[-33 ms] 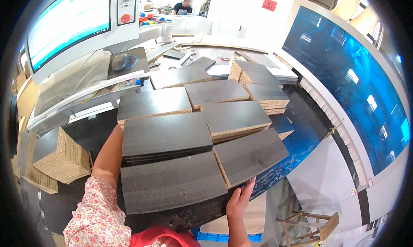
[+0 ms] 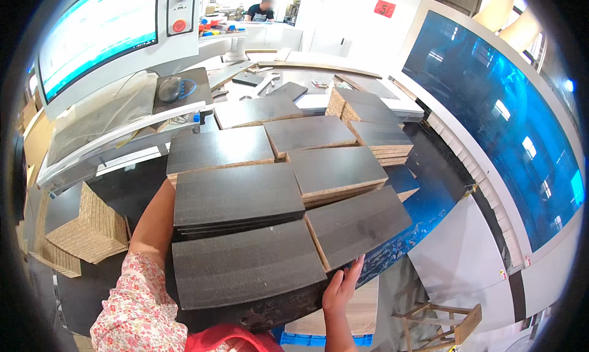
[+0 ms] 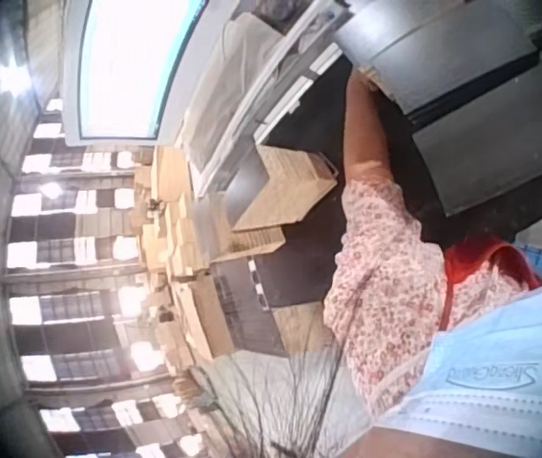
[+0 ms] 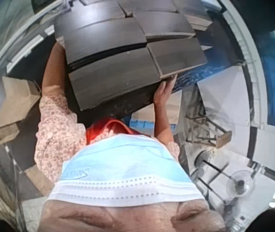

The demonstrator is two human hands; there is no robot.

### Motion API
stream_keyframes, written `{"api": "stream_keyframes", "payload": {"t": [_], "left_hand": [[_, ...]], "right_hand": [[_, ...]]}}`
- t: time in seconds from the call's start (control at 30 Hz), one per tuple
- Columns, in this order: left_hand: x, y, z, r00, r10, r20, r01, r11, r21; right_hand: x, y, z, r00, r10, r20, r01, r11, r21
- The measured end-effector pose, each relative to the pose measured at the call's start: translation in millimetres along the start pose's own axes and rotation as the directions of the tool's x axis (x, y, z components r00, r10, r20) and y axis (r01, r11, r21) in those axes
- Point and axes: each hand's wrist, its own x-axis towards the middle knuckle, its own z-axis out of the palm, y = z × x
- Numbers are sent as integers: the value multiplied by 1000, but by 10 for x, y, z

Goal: The person stacks wood panels on a table and سپس aligns them against a guide rail of an industrial machine before feeding them into the machine one by one.

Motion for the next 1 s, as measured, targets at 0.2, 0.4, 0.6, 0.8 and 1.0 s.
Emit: {"api": "stream_keyframes", "payload": {"t": [0.2,0.4,0.6,0.8,1.0], "left_hand": [[266,-22,-27,991,-65,116,61,997,42],[480,-137,86,977,-61,202,59,998,17],[550,-189,-202,977,-78,198,77,997,10],[706,-179,-159,963,-88,256,91,996,0],[734,-183,-298,969,-82,235,103,991,-79]], "right_hand": [[-102,160,-5,997,4,72,-2,1000,-19],[-442,1332,-63,904,391,174,-397,614,682],[-232,493,70,861,423,282,-461,417,783],[-573,1235,-51,903,403,152,-428,799,422],[-358,729,-26,898,419,135,-404,666,627]]}}
